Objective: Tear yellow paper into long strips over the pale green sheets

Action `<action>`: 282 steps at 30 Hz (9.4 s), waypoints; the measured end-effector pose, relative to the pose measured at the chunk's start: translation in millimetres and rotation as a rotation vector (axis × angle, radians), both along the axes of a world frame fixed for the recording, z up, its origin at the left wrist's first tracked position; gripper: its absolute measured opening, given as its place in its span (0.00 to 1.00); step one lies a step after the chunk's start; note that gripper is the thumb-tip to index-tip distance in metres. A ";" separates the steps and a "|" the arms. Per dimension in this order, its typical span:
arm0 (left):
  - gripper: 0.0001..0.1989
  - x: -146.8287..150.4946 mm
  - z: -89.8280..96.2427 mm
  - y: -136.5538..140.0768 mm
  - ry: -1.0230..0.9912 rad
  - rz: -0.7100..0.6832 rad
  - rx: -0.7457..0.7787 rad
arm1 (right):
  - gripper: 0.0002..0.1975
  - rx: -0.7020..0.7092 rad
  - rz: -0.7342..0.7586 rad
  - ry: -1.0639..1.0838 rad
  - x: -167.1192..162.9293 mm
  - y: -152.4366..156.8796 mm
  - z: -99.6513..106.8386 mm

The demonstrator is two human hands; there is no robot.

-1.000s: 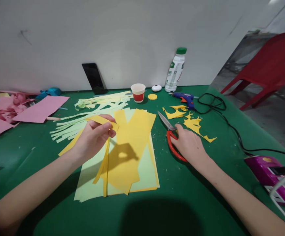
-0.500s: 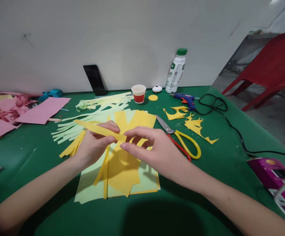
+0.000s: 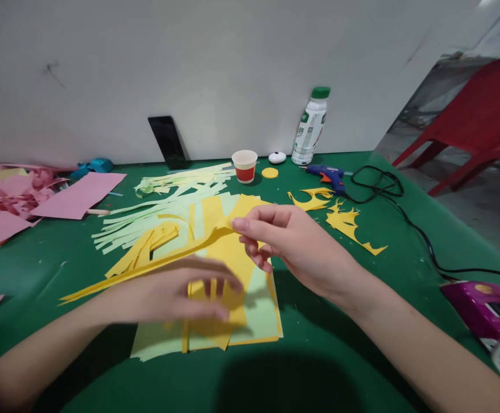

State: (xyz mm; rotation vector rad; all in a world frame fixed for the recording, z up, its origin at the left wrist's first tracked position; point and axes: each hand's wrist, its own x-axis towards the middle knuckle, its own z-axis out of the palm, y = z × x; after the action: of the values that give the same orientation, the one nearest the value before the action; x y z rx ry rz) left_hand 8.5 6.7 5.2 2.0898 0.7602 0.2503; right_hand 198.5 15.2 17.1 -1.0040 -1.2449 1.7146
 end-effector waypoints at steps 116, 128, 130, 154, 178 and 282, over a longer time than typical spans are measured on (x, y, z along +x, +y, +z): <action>0.20 0.9 -96.4 53.0 -0.284 0.327 -0.345 | 0.13 0.117 -0.142 -0.116 -31.2 30.2 -116.9; 0.18 -1.7 -93.1 54.4 -0.300 0.253 -0.397 | 0.11 0.133 -0.104 -0.097 -27.8 32.0 -113.2; 0.18 -2.2 -93.6 54.6 -0.303 0.225 -0.400 | 0.11 0.125 -0.084 -0.082 -26.8 31.8 -114.9; 0.15 1.9 -44.4 20.1 -0.406 0.081 -0.191 | 0.12 0.119 0.288 0.049 -17.8 -0.2 -65.3; 0.16 6.8 -47.9 19.8 -0.375 0.213 -0.035 | 0.10 0.098 0.095 0.055 -22.0 2.3 -73.9; 0.19 -3.9 -91.6 56.3 -0.226 0.291 -0.248 | 0.11 0.333 -0.112 -0.296 -25.9 27.1 -120.0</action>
State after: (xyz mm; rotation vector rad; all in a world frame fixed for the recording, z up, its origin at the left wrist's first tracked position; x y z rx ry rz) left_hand 4.6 63.0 -86.3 1.6824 0.9069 0.5160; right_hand 172.6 42.3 -102.8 -1.1240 -1.5694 1.2501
